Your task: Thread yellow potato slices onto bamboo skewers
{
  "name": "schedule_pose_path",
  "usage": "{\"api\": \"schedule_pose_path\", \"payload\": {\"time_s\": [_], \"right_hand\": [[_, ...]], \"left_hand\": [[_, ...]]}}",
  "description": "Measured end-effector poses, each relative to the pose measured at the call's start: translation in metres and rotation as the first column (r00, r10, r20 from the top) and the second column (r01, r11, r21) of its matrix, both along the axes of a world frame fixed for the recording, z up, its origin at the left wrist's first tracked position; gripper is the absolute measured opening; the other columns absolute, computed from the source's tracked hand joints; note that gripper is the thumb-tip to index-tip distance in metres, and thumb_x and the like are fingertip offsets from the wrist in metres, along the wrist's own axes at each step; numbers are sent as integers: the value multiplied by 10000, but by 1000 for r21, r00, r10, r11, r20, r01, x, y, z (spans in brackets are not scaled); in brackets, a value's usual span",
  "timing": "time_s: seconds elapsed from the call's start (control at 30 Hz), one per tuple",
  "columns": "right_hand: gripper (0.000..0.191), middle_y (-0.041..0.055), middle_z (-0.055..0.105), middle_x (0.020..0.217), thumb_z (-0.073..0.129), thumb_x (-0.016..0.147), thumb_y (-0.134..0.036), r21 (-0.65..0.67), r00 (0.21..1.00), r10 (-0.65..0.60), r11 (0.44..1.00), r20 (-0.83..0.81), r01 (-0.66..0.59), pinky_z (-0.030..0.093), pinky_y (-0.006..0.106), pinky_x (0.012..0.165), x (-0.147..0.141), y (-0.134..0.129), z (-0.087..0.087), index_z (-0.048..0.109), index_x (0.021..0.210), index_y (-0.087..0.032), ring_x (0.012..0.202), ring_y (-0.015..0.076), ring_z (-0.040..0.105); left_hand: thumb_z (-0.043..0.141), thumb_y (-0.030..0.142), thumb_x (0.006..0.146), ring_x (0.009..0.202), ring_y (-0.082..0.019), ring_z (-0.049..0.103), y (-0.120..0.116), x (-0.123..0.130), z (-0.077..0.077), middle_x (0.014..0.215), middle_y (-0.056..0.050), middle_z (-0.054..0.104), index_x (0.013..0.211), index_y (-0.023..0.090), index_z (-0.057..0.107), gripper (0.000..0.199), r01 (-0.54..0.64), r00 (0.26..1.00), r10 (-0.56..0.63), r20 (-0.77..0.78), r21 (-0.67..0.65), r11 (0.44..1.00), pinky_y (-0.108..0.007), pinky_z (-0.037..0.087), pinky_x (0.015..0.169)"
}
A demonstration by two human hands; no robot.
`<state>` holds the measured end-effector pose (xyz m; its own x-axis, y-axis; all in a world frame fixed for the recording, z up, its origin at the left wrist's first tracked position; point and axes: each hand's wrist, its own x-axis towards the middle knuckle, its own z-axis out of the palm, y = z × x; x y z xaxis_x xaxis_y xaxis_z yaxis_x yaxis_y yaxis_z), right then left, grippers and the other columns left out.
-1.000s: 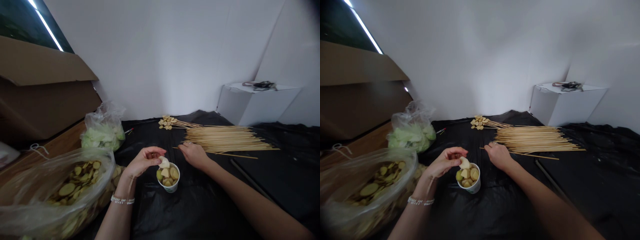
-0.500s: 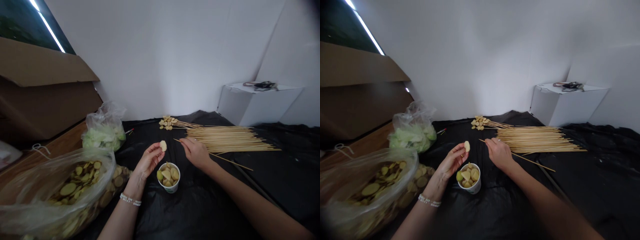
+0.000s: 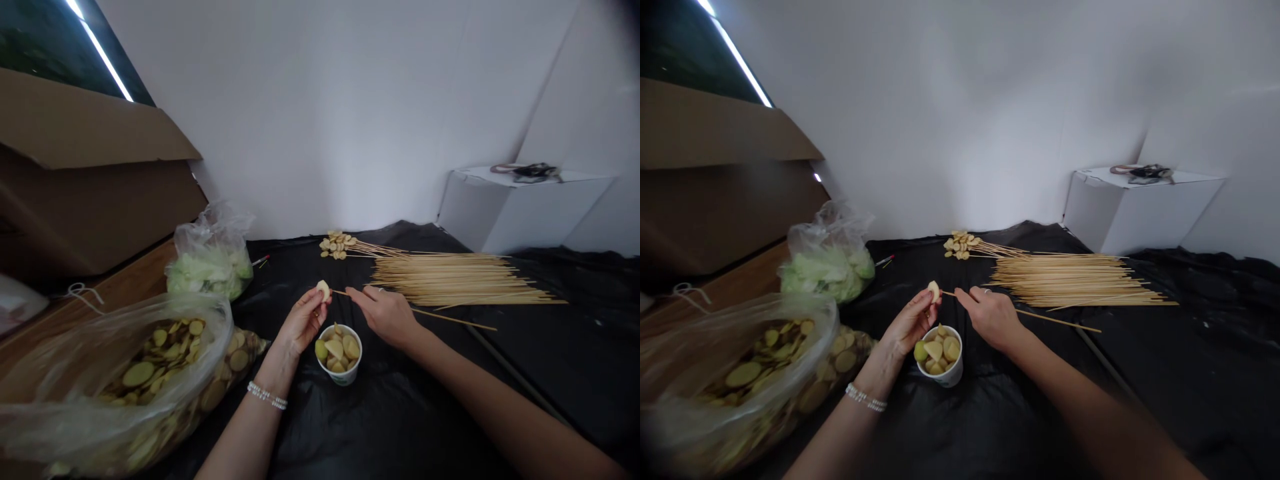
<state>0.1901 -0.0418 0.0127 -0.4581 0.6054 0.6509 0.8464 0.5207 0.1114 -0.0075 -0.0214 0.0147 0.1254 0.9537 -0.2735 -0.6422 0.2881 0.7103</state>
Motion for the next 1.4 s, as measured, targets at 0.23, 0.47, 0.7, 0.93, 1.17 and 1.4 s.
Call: {"api": "schedule_pose_path", "payload": {"time_s": [0.23,0.47,0.7,0.93,1.17,1.4], "right_hand": [[307,32,632,800,453,906,-201,-50,1000,-5,999,24,7,303,249,577,-1,-1,-1,618,1164,-217,686,117,560],[313,41,644,817,432,915,-215,-63,1000,-10,998,3,10,298,239,574,-2,-1,-2,617,1168,-227,690,115,558],[316,39,642,817,435,915,-220,-83,1000,-17,996,17,19,302,242,578,-3,-2,-1,608,1180,-229,696,117,560],[313,37,640,822,442,912,-218,-84,1000,-12,996,23,14,311,243,580,-2,-2,0,607,1178,-221,706,117,564],[311,34,637,813,423,923,-218,-94,999,-19,995,28,21,297,245,569,-3,-2,0,607,1174,-223,686,117,561],[311,37,640,821,425,920,-208,-103,999,-15,994,40,19,308,245,569,-4,-3,-1,604,1174,-217,704,116,572]], "left_hand": [[694,68,719,590,-88,636,0,3,-2,782,-67,688,843,124,637,147,-41,999,41,-34,-17,999,-126,500,496],[718,95,706,620,-105,653,-1,3,0,764,-70,685,854,116,639,169,-25,996,25,-83,-2,1000,-124,502,495],[738,102,683,591,-85,631,0,2,-2,747,-58,678,836,112,647,179,-31,995,34,-93,30,999,-115,489,486],[747,109,675,566,-77,615,-1,3,-1,707,-52,672,812,108,659,163,-31,993,35,-116,38,999,-116,481,482],[754,118,668,568,-74,610,0,2,-3,696,-51,672,807,104,674,161,-30,992,38,-124,63,998,-116,479,485],[773,130,649,576,-74,609,0,3,-4,669,-55,670,791,83,693,170,-33,985,45,-167,74,997,-114,482,506]]}}
